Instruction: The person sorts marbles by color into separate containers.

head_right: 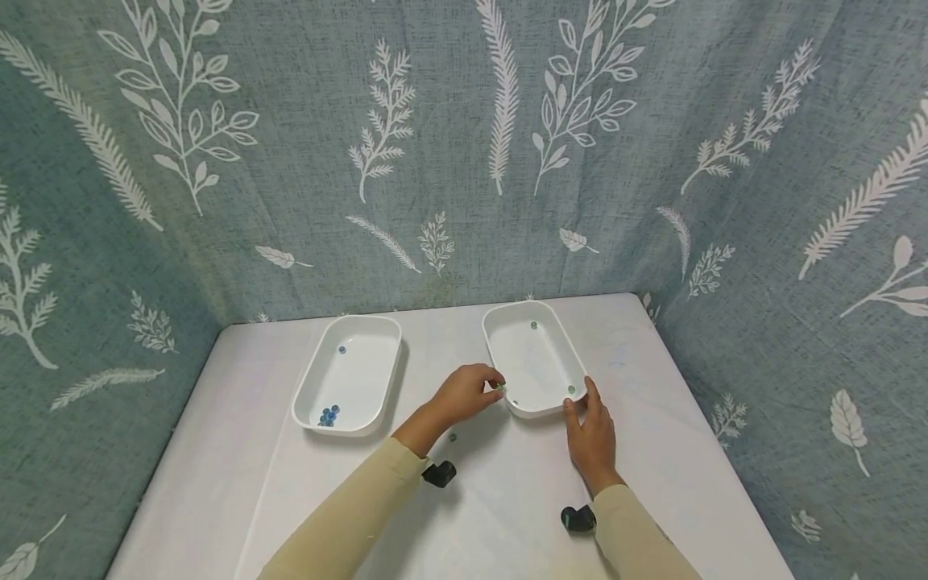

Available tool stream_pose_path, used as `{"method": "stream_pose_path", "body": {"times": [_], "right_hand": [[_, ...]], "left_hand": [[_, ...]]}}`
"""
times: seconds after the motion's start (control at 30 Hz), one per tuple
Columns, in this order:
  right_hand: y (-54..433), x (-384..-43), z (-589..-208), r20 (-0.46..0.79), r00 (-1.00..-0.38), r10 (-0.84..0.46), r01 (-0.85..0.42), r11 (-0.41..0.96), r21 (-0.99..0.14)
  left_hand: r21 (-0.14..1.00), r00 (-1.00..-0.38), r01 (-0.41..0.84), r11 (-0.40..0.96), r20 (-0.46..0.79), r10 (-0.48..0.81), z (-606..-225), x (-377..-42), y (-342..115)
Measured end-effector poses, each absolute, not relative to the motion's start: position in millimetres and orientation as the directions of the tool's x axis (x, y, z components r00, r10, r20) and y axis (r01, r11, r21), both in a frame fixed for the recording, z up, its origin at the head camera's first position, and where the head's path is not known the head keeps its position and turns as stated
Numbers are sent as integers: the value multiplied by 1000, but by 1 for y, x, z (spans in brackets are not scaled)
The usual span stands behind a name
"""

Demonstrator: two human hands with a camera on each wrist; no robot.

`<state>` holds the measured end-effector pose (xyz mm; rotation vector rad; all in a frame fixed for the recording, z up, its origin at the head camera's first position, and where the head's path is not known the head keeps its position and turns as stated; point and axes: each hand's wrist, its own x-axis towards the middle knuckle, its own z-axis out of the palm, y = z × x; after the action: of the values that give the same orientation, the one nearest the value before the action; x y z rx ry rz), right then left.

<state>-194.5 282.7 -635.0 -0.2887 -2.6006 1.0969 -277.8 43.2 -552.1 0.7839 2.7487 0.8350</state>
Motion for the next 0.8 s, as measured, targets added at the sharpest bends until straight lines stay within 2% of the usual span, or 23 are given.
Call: {"method": "stream_pose_path", "body": {"times": [0.2,0.8], "right_hand": [[283,-194,-634,158,-939,305,98,679,-728],[283,-196,-638,168,-934,316,106,693,-713]], "left_hand": [[553,-843,440,708,-18,537,-553,-276,49],[578,-832,452,680,-2,555,-554,-266,66]]}}
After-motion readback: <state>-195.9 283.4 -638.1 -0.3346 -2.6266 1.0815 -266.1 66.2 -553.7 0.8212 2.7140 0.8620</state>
